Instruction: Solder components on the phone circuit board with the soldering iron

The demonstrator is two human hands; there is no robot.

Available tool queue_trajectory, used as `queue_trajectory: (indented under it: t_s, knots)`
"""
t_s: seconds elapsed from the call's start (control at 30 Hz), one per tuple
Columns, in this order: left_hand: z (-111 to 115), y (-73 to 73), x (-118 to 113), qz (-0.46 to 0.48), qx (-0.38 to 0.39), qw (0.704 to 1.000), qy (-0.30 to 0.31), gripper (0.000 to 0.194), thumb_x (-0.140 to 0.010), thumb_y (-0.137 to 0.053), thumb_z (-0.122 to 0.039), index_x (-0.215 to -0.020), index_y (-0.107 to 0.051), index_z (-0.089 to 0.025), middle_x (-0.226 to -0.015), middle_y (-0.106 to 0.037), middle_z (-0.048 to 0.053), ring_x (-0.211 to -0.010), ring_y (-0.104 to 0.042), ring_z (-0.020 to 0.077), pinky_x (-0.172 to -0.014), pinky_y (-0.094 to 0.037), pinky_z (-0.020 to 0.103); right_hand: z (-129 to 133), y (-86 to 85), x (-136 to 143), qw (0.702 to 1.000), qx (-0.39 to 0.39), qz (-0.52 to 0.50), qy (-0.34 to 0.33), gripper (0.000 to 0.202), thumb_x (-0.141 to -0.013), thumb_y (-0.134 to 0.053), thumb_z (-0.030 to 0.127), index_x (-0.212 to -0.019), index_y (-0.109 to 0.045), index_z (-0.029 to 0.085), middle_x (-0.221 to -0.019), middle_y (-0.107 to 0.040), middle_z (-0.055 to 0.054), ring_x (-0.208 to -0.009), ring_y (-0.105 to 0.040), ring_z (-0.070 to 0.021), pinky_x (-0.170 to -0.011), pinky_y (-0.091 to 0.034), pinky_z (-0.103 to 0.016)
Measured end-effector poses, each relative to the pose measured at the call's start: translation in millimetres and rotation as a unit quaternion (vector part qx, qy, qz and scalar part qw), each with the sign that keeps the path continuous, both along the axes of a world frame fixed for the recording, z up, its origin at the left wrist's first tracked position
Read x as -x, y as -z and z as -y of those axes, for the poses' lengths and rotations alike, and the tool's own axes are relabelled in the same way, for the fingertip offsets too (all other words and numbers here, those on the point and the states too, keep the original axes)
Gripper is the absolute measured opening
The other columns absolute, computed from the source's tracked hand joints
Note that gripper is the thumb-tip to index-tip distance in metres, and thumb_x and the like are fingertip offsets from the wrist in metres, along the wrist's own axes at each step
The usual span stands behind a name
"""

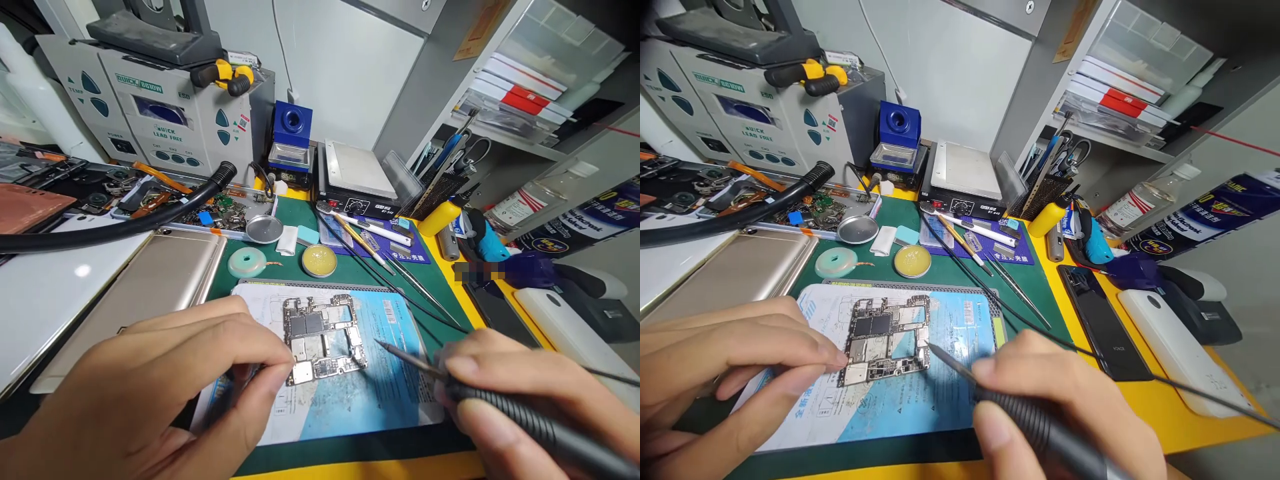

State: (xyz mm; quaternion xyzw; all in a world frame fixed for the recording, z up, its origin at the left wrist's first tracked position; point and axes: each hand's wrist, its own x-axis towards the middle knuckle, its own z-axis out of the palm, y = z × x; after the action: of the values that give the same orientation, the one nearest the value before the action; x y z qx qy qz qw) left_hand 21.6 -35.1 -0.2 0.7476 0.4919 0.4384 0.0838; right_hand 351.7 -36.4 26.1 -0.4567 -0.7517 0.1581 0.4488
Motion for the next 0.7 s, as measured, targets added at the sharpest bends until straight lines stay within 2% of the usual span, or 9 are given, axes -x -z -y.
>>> queue_trajectory:
  t_s: [0.07,0.1,0.17,0.2,0.3,0.37,0.5,0.6,0.7]
  knots:
    - [-2,-2.5,0,-0.011,-0.003,1.0,0.02,0.028,-0.108,-0.069,-0.017,-0.108,-0.079,-0.043,-0.092,-0.087,-0.017,-0.069,-0.077,0.0085,-0.074,-0.064,0.011,-7,-0.1,4,0.994,0.073,-0.081,-0.015,0.016,-0.119,-0.091,0.039,-0.129,-0.103,0.043,-0.087,-0.096,-0.001,-0.046,-0.08,-0.018,-0.04,-0.061,-0.02]
    - [-3,-3.3,0,-0.015,-0.002,0.999,0.029,0.028,-0.108,-0.069,-0.016,-0.106,-0.078,-0.043,-0.091,-0.086,-0.017,-0.071,-0.078,0.0085,-0.076,-0.064,0.011,-10,-0.3,9,0.985,0.105,-0.135,-0.022,0.018,-0.123,-0.087,0.041,-0.127,-0.105,0.042,-0.084,-0.095,-0.002,-0.04,-0.076,-0.0174,-0.039,-0.061,-0.021]
    - [-5,-3.4,0,-0.012,0.002,0.999,0.038,0.026,-0.109,-0.069,-0.017,-0.103,-0.076,-0.042,-0.087,-0.083,-0.016,-0.071,-0.079,0.0094,-0.079,-0.066,0.012,-13,-3.3,19,0.965,0.139,-0.219,-0.047,0.01,-0.115,-0.099,0.039,-0.118,-0.107,0.037,-0.077,-0.094,-0.003,-0.033,-0.072,-0.0158,-0.035,-0.056,-0.018]
    - [-6,-2.9,1,-0.012,0.004,0.999,0.045,0.026,-0.109,-0.069,-0.017,-0.103,-0.075,-0.042,-0.086,-0.082,-0.016,-0.07,-0.078,0.01,-0.081,-0.067,0.014,-14,-6.2,23,0.954,0.187,-0.233,-0.022,0.006,-0.111,-0.102,0.036,-0.111,-0.108,0.036,-0.071,-0.09,-0.002,-0.035,-0.072,-0.0146,-0.039,-0.058,-0.016]
    - [-5,-1.7,4,-0.023,0.027,0.997,0.071,0.027,-0.112,-0.068,-0.015,-0.106,-0.075,-0.04,-0.087,-0.082,-0.014,-0.074,-0.079,0.0119,-0.092,-0.069,0.018,-12,-18.2,34,0.928,0.287,-0.233,0.05,0.008,-0.092,-0.11,0.031,-0.096,-0.104,0.032,-0.057,-0.074,0.004,-0.041,-0.07,-0.013,-0.045,-0.056,-0.017]
    - [-4,-3.1,7,-0.026,0.035,0.996,0.082,0.028,-0.112,-0.066,-0.015,-0.103,-0.077,-0.04,-0.085,-0.082,-0.012,-0.073,-0.079,0.0128,-0.086,-0.068,0.02,-10,-25.3,38,0.916,0.323,-0.224,0.082,0.015,-0.085,-0.112,0.032,-0.092,-0.098,0.029,-0.055,-0.072,0.004,-0.043,-0.065,-0.013,-0.045,-0.052,-0.019]
    - [-4,-9.6,3,-0.026,0.061,0.996,0.065,0.015,-0.109,-0.077,-0.029,-0.096,-0.081,-0.036,-0.077,-0.079,-0.005,-0.072,-0.078,0.0194,-0.069,-0.066,0.026,-11,-31.1,40,0.907,0.35,-0.211,0.101,0.025,-0.081,-0.112,0.036,-0.089,-0.09,0.028,-0.054,-0.072,0.004,-0.045,-0.061,-0.0139,-0.046,-0.05,-0.022]
    - [-7,-12.5,-6,-0.031,0.079,0.996,0.04,0.013,-0.102,-0.087,-0.046,-0.099,-0.084,-0.034,-0.076,-0.077,0.0,-0.079,-0.081,0.0256,-0.068,-0.07,0.029,-14,-32.0,40,0.896,0.368,-0.226,0.1,0.031,-0.078,-0.114,0.034,-0.089,-0.086,0.029,-0.054,-0.07,0.007,-0.042,-0.062,-0.0127,-0.045,-0.05,-0.02]
    - [-10,-12.5,-13,-0.033,0.08,0.996,0.038,0.018,-0.1,-0.089,-0.052,-0.101,-0.085,-0.034,-0.078,-0.077,0.001,-0.084,-0.083,0.0274,-0.07,-0.072,0.03,-18,-35.1,40,0.881,0.391,-0.247,0.097,0.035,-0.075,-0.114,0.032,-0.087,-0.081,0.03,-0.053,-0.068,0.009,-0.039,-0.059,-0.0108,-0.043,-0.049,-0.019]
